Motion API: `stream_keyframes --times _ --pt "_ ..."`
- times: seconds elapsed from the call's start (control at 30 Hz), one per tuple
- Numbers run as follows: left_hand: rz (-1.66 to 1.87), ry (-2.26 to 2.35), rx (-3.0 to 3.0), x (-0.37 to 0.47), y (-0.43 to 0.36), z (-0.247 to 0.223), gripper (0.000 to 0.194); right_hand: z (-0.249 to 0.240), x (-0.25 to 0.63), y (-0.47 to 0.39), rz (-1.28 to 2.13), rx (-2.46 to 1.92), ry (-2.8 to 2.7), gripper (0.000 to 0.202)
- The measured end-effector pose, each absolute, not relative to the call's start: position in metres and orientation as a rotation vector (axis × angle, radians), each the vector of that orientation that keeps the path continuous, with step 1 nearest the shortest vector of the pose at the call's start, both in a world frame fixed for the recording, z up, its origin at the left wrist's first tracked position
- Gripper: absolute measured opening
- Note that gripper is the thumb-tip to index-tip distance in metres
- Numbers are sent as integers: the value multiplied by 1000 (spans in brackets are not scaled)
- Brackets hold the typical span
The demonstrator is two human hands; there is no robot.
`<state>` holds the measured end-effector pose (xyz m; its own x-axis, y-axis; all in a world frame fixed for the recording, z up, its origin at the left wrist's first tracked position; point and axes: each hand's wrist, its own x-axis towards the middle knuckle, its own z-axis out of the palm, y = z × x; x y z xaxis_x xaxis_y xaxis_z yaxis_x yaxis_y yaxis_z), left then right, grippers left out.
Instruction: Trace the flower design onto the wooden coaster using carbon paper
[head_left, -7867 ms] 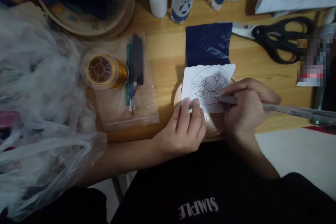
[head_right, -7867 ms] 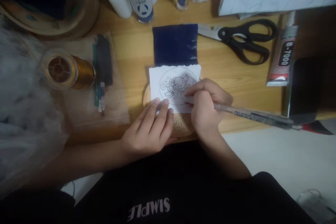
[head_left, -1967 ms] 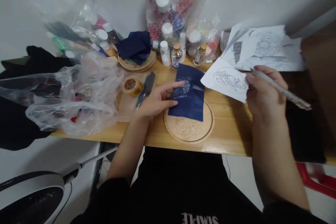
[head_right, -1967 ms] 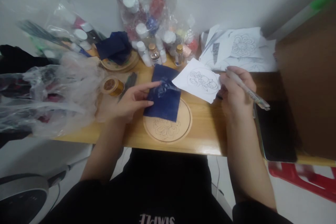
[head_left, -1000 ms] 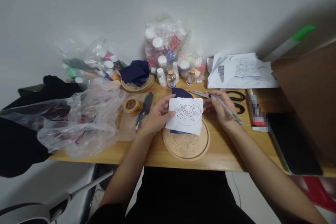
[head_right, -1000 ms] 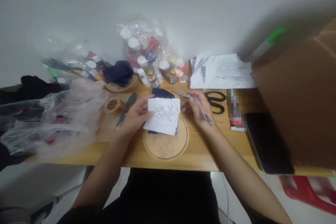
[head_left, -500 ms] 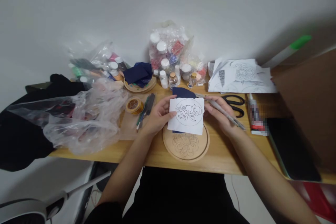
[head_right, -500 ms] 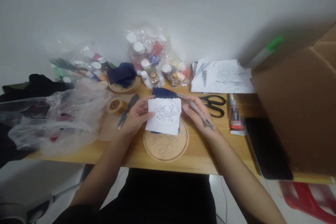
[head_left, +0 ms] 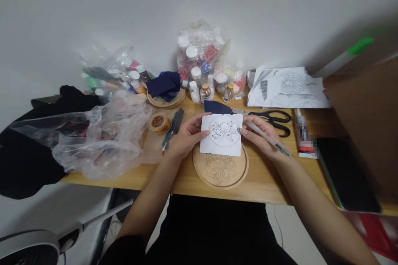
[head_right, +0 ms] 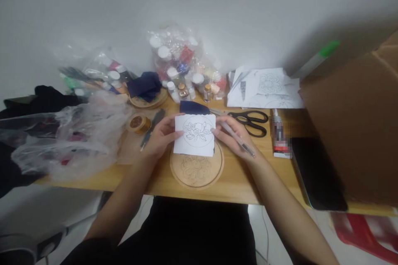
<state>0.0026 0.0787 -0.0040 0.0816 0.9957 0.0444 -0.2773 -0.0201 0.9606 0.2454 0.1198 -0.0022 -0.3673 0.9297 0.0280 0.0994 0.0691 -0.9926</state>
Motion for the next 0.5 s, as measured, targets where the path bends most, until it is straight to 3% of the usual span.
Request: stream_keyframes --times 0.3,0.5 --pt "1230 925 1064 5 75 -1 48 3 246 118 1327 -1067 -1673 32" --pt "1250 945 1096 8 73 -3 69 4 248 118 984 -1137 -1719 30"
